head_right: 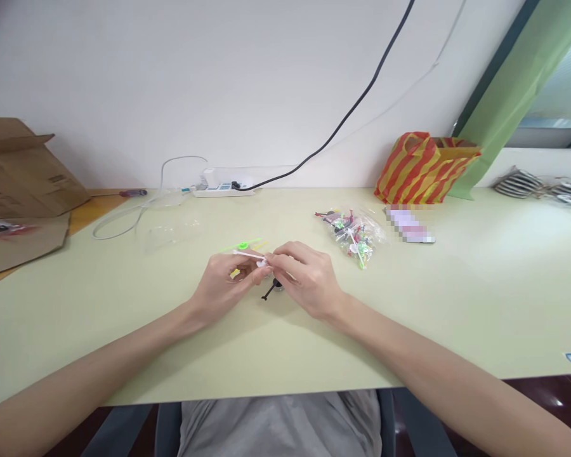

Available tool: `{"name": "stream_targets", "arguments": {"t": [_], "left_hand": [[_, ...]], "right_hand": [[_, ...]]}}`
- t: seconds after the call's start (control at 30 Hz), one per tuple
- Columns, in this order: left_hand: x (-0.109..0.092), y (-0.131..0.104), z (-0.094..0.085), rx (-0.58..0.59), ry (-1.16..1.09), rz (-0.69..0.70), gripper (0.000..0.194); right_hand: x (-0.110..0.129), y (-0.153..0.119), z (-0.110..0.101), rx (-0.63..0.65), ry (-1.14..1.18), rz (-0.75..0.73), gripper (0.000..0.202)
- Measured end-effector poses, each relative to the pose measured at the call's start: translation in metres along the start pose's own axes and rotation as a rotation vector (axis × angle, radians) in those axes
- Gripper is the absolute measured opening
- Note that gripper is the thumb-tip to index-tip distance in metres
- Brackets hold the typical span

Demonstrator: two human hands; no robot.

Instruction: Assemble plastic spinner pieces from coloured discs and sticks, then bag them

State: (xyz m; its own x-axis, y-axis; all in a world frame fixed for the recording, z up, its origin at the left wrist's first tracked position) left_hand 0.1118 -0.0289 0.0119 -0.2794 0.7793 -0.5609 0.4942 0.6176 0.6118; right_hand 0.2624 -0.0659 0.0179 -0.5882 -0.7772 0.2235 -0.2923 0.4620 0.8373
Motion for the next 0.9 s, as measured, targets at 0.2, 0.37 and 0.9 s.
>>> {"name": "stream_targets", "arguments": {"t": [0.2,0.37,0.9], "left_hand": [[-0.0027,-0.0003,-0.0006,0.011,-0.069,-0.056,0.032],[-0.0028,0.0003,-0.0001,0.08,-0.196,-0.191,0.03],[0.0026,-0.002,0.0062,0.194,-0.515,-0.344,0.027]], "right_hand": [[0.0043,-0.0002,-0.0004,-0.005,0.009,-0.051,0.022],[0.0025,0.0001,0.0004,0.022,0.043,-0.046,0.026],[0.0096,0.0038,-0.0072,-0.039,0.141,-0.063,0.035]]}}
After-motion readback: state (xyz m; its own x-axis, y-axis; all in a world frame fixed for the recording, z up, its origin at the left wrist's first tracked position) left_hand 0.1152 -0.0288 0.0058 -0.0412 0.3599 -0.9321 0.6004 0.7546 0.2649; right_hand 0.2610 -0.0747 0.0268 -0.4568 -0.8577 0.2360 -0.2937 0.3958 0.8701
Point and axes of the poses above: each hand's wrist, its own y-axis towards the middle knuckle, its own z-axis out of the palm, x = y × z, the point moved 6 cm from there along y, towards the middle knuckle, and after that the axes turned 2 degrees about x, right-handed, at the moved point
